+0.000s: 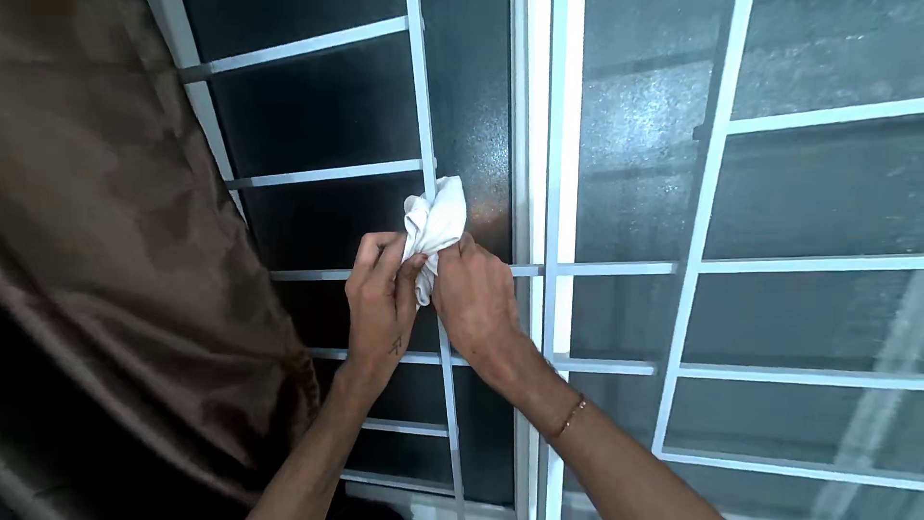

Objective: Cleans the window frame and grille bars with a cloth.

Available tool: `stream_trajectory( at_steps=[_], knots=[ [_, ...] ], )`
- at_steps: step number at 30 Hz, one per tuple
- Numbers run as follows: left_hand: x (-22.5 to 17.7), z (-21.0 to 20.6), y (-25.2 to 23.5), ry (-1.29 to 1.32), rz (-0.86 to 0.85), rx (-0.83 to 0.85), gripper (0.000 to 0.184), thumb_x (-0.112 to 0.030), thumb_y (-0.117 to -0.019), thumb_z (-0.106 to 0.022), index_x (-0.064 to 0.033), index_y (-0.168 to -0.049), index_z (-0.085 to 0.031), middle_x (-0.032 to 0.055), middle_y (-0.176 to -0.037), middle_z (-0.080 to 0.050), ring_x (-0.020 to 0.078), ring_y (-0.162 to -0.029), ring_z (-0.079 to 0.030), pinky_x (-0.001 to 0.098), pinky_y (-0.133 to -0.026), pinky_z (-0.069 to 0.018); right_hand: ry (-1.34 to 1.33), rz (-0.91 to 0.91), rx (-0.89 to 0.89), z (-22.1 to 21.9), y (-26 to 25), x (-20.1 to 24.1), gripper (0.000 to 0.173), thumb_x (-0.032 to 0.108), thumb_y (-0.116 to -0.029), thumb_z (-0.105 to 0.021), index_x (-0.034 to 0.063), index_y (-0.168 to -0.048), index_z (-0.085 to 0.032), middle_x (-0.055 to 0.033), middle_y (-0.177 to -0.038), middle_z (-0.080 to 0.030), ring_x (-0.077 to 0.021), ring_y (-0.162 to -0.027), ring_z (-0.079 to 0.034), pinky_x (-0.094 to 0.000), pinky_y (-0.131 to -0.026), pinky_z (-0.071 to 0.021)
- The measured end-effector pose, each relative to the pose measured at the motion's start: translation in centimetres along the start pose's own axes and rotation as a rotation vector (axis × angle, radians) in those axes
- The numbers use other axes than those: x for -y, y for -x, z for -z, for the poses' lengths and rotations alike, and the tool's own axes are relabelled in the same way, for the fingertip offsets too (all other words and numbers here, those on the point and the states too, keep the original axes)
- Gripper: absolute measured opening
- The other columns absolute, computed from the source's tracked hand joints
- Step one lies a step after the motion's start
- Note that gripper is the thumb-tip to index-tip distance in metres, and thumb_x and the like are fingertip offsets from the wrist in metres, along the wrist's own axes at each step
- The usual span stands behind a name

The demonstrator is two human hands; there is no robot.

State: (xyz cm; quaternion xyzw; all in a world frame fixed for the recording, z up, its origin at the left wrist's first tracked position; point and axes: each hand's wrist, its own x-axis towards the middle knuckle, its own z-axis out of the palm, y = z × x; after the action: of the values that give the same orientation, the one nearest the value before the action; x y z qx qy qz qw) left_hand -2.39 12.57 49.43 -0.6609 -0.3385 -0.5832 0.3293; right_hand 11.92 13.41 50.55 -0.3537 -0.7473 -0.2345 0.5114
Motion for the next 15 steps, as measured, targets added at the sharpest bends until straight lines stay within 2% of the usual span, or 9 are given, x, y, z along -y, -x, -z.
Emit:
stream_trajectory(
  at_steps=[2, 4, 7, 9, 11, 13, 15],
  knots=[
    [0.0, 0.7, -0.8, 0.0, 0.006, 0.034, 0.027, -0.02, -0.1052, -0.059, -0.0046, -0.126, -0.067, 0.007, -0.122, -0.063, 0.0099, -0.105, -0.064, 0.0253, -0.088, -0.0552, -0.046, -0.021, 0.001, 0.3, -0.9, -0.1, 0.019, 0.009, -0.0902, -0.073, -0.0001, -0.104, -0.065, -0.0162, -0.093, -0.064, -0.0308, -0.071, -0.067, -0.0431, -0.054, -0.0542],
    [0.4, 1.2, -2.2, -0.018, 0.029, 0.023, 0.026, -0.02, -0.1044, -0.06, -0.0034, -0.123, -0.069, 0.0086, -0.119, -0.066, 0.0122, -0.106, -0.066, 0.0286, -0.091, -0.0563, -0.12, -0.056, -0.012, 1.0, -1.8, -0.2, 0.016, 0.009, -0.0896, -0.073, 0.0004, -0.101, -0.066, -0.0153, -0.089, -0.065, -0.0312, -0.068, -0.067, -0.0455, -0.054, -0.0538],
    [1.1, 2.1, -3.3, -0.099, 0.15, 0.022, 0.028, -0.027, -0.1049, -0.06, -0.0056, -0.121, -0.068, 0.0083, -0.117, -0.067, 0.0147, -0.104, -0.067, 0.035, -0.091, -0.0562, -0.135, -0.142, 0.105, 3.3, -3.1, 0.3, 0.015, 0.013, -0.0895, -0.071, 0.0015, -0.098, -0.065, -0.0151, -0.077, -0.065, -0.0328, -0.067, -0.067, -0.0479, -0.053, -0.0507],
    [2.1, 2.4, -3.4, -0.128, 0.235, 0.053, 0.03, -0.031, -0.1044, -0.061, -0.0067, -0.12, -0.068, 0.0088, -0.112, -0.069, 0.0174, -0.096, -0.069, 0.0402, -0.085, -0.0583, -0.09, -0.133, 0.156, 4.2, -3.9, 0.7, 0.013, 0.014, -0.089, -0.07, 0.0024, -0.089, -0.064, -0.0151, -0.074, -0.063, -0.0335, -0.066, -0.066, -0.0487, -0.052, -0.0498],
    [3.2, 2.6, -3.3, -0.17, 0.313, 0.115, 0.032, -0.036, -0.1042, -0.061, -0.0074, -0.116, -0.068, 0.0107, -0.105, -0.071, 0.0232, -0.087, -0.071, 0.0482, -0.077, -0.0591, -0.087, -0.124, 0.181, 3.5, -5.4, 0.3, 0.014, 0.015, -0.086, -0.07, 0.0034, -0.079, -0.064, -0.0149, -0.074, -0.065, -0.0347, -0.07, -0.068, -0.052, -0.055, -0.0512],
    [3.9, 2.7, -3.9, -0.215, 0.369, 0.163, 0.036, -0.042, -0.1035, -0.06, -0.0083, -0.111, -0.068, 0.0123, -0.097, -0.07, 0.0292, -0.08, -0.069, 0.0558, -0.069, -0.0559, -0.124, -0.143, 0.18, 3.0, -6.6, -0.6, 0.017, 0.017, -0.0876, -0.068, 0.0038, -0.077, -0.064, -0.0145, -0.075, -0.064, -0.0351, -0.073, -0.067, -0.0536, -0.057, -0.052],
    [3.9, 3.1, -5.1, -0.264, 0.397, 0.191, 0.039, -0.047, -0.1023, -0.06, -0.0096, -0.109, -0.069, 0.0121, -0.094, -0.068, 0.0315, -0.074, -0.065, 0.0586, -0.064, -0.0514, -0.126, -0.184, 0.099, 3.1, -7.5, -1.5, 0.021, 0.019, -0.09, -0.065, 0.0034, -0.077, -0.063, -0.0149, -0.073, -0.064, -0.0355, -0.071, -0.067, -0.0538, -0.057, -0.0518]
  ],
)
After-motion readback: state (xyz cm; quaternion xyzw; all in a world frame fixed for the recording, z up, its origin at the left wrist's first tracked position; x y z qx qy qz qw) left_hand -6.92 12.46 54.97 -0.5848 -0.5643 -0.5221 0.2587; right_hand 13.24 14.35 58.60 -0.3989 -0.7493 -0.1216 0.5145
